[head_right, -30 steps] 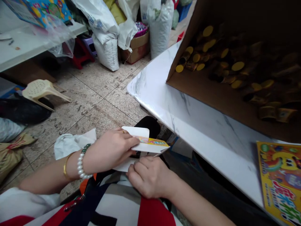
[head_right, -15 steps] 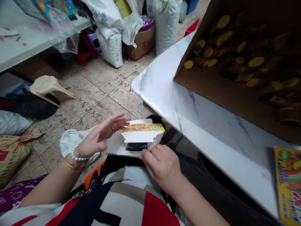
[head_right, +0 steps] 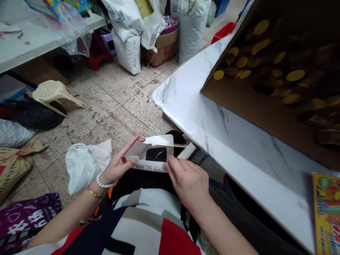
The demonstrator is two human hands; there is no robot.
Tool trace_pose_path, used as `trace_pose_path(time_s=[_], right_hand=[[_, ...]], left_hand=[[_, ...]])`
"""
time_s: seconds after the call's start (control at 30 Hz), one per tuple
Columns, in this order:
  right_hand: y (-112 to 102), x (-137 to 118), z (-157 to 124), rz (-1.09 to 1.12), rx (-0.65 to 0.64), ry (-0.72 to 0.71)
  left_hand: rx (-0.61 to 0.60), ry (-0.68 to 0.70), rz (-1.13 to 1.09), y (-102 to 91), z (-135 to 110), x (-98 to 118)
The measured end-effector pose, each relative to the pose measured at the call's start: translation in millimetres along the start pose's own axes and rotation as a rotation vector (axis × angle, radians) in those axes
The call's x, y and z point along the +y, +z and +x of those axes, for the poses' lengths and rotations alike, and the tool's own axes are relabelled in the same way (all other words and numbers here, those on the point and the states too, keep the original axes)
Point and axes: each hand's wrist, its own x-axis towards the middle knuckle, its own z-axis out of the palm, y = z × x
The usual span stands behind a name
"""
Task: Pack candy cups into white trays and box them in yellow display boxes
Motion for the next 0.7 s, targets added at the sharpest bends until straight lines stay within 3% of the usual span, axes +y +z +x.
trace_pose_path(time_s=[0.23,0.37,0.43,0.57,0.7], right_hand=[[-0.9,-1.3,1.3,-0.210,0.035,-0.047],[-2.4,0.3,-1.2,-0.210,0.016,-0.052],[-3.0,0.4,-3.1,-0.206,-0.003,-0.067],[0.8,-4.8,-6.9,-0.303,-0.002,-0.057],[8.7,-10.7,-8.8,-0.394,0.064,-0.004]], left_hand=[[0.025,-0.327,-0.019,17.3,15.2,0.3],[0.033,-0.294,-0.154,18.4,16.6,8.8],[0.151,-0.290,-0.070,20.7,19.0,13.7],[0.510,-0.309,0.001,31.5,28.6,16.9],[0.685,-0.212,0.006,38.2,33.3,7.6]])
